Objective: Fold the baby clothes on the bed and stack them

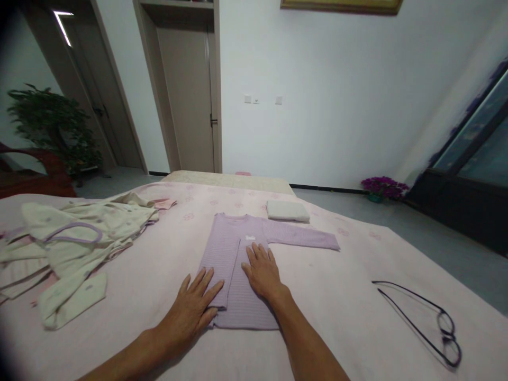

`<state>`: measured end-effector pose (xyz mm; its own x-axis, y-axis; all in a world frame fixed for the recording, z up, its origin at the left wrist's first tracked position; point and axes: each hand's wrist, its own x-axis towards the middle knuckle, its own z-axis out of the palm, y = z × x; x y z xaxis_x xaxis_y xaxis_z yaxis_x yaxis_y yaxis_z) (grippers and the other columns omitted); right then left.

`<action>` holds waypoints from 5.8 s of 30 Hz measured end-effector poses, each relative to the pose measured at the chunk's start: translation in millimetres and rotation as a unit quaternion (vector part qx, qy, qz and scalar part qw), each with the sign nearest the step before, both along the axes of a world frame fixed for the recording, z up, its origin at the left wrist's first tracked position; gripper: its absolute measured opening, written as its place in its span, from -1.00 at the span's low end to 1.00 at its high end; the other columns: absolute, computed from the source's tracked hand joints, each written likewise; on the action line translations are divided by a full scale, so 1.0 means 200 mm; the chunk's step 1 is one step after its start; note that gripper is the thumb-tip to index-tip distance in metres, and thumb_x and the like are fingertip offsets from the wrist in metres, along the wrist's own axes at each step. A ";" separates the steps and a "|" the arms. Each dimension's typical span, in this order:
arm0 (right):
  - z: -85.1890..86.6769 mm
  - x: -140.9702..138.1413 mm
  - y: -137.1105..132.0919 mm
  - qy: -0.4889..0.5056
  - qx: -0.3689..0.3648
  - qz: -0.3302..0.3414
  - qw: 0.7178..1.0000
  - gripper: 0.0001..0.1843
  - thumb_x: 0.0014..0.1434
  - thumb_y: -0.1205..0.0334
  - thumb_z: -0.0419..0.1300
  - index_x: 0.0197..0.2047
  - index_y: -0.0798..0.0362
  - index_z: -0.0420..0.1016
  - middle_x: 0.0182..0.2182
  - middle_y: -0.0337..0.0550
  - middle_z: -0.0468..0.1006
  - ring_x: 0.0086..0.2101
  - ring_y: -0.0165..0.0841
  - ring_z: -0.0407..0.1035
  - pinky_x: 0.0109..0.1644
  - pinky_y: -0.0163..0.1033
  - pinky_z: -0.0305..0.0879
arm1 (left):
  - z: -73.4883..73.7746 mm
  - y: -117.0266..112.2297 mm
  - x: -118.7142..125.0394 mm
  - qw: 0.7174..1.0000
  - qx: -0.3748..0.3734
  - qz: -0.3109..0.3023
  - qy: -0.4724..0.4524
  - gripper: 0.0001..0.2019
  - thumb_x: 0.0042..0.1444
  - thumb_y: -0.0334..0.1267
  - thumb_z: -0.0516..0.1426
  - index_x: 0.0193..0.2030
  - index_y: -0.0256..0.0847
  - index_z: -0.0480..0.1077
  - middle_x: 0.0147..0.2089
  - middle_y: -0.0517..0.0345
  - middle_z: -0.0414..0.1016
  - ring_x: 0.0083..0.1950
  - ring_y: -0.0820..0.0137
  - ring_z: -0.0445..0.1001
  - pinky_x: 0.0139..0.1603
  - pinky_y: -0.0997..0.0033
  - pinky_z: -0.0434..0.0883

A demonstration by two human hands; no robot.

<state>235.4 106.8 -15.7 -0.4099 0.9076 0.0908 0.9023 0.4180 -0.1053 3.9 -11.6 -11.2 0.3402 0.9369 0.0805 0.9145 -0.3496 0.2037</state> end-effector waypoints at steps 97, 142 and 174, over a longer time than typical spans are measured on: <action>0.16 0.34 -0.24 0.157 -0.153 -0.102 0.970 -0.44 -0.01 0.30 0.18 0.12 0.05 0.34 -0.27 -0.17 0.55 -0.34 -0.31 0.40 -0.30 -0.29 0.13 | 0.30 0.82 0.10 0.585 -0.083 0.281 -0.756 -0.90 0.03 -0.39 0.14 -0.28 -0.30 0.42 -0.43 0.18 0.44 -0.51 0.54 0.37 -0.52 0.60 0.33; 0.05 -0.13 0.76 0.453 -0.107 -0.211 0.860 -0.42 0.04 0.35 0.22 0.18 0.04 0.41 -0.32 -0.17 0.59 -0.33 -0.36 0.46 -0.24 -0.33 0.35 | 0.26 0.22 0.13 0.979 0.001 -0.104 -0.177 -0.74 0.27 -0.39 0.05 -0.01 -0.07 0.49 -0.09 0.13 0.52 -0.04 0.31 0.46 0.03 0.34 0.37; 0.10 -0.14 0.42 0.188 0.053 -0.029 0.980 -0.58 0.22 0.32 0.13 0.15 0.01 0.45 0.08 -0.03 0.47 0.07 -0.18 0.25 0.22 -0.12 0.10 | 0.12 0.11 0.00 0.966 -0.026 -0.244 -0.079 -0.43 0.31 -0.10 0.07 0.43 -0.06 0.09 0.43 -0.03 0.17 0.41 0.15 0.17 0.39 -0.03 0.12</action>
<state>207.6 191.2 4.4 -0.2778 0.9054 0.3212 0.8308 0.3943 -0.3928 3.0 9.9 12.3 0.7295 0.6724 0.1252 0.5994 -0.7166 0.3567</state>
